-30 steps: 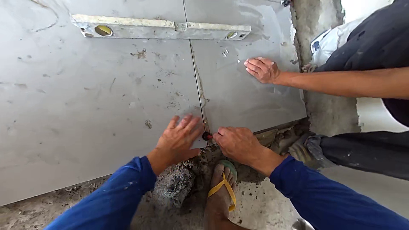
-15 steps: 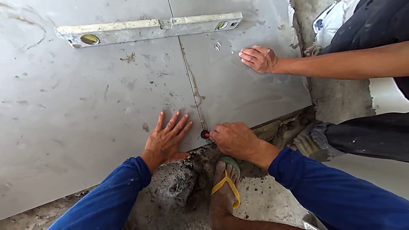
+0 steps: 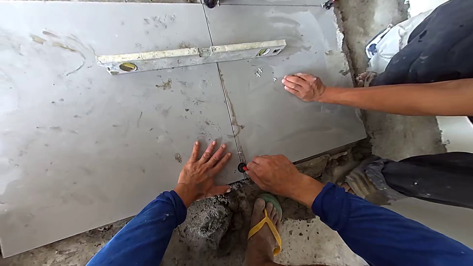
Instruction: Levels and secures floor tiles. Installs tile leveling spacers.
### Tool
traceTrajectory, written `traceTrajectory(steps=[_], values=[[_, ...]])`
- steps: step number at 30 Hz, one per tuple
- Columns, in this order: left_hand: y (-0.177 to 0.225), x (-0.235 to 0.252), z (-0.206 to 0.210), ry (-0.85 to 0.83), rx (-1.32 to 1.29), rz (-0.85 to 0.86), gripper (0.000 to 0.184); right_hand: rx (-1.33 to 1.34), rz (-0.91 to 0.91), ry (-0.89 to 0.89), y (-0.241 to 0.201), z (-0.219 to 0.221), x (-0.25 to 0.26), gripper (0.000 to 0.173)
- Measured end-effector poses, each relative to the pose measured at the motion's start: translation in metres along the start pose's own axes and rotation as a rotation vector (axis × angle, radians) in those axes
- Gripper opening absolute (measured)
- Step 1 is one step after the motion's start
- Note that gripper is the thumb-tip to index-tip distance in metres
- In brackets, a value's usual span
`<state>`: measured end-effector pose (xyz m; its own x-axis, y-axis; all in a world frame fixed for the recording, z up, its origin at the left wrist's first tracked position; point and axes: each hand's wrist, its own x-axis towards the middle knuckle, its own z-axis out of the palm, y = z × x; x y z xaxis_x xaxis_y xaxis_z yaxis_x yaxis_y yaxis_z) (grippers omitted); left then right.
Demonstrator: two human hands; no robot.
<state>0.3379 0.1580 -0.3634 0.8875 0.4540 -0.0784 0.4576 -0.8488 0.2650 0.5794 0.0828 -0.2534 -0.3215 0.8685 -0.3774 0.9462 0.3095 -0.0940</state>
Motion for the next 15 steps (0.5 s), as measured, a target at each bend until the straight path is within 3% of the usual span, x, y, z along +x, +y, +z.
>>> traceTrajectory(steps=[3, 6, 10, 15], values=[[0.009, 0.005, -0.002, 0.06, -0.027, -0.048, 0.092, -0.014, -0.023, 0.032, 0.001, 0.0, 0.0, 0.023], [0.03, 0.018, 0.0, 0.125, -0.063, -0.156, 0.1, -0.024, -0.023, 0.033, 0.0, -0.002, 0.001, 0.024], [0.042, 0.027, 0.002, 0.154, -0.054, -0.233, 0.09, -0.014, -0.046, 0.036, 0.002, -0.003, 0.0, 0.024], [0.038, 0.024, 0.004, 0.213, -0.146, -0.119, 0.056, 0.024, -0.077, 0.048, 0.008, -0.004, 0.002, 0.024]])
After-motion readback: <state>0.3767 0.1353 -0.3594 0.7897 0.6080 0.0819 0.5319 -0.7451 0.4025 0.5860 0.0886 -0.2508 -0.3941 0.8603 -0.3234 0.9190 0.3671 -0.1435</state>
